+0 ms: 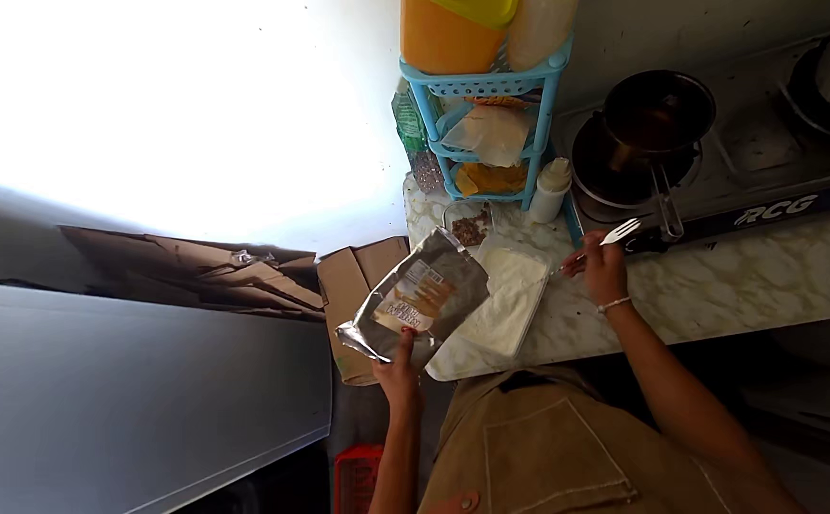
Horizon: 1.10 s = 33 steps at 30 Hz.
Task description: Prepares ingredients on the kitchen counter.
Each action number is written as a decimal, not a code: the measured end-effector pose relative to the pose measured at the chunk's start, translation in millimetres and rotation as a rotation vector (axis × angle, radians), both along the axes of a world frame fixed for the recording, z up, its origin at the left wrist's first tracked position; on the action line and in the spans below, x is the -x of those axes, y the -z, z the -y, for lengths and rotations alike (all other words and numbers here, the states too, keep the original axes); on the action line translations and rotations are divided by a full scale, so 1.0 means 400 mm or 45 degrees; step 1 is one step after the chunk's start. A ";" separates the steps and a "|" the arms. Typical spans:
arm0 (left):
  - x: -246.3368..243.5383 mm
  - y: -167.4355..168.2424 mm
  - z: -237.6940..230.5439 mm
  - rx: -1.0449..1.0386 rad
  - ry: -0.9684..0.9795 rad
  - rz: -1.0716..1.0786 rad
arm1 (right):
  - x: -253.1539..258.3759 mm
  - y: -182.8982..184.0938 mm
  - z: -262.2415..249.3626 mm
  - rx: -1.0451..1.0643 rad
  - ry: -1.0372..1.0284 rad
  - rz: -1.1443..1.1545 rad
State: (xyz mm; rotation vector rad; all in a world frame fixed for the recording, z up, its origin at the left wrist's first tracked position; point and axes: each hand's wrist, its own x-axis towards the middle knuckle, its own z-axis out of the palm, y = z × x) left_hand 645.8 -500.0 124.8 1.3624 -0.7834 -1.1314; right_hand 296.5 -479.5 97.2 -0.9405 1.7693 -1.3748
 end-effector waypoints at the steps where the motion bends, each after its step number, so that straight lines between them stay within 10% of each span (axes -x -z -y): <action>1: -0.005 0.004 -0.001 -0.049 -0.032 -0.041 | -0.006 0.011 0.002 0.032 0.066 0.017; 33: -0.052 -0.027 0.044 -0.188 0.139 -0.734 | 0.009 -0.024 0.023 -0.060 -0.095 -0.076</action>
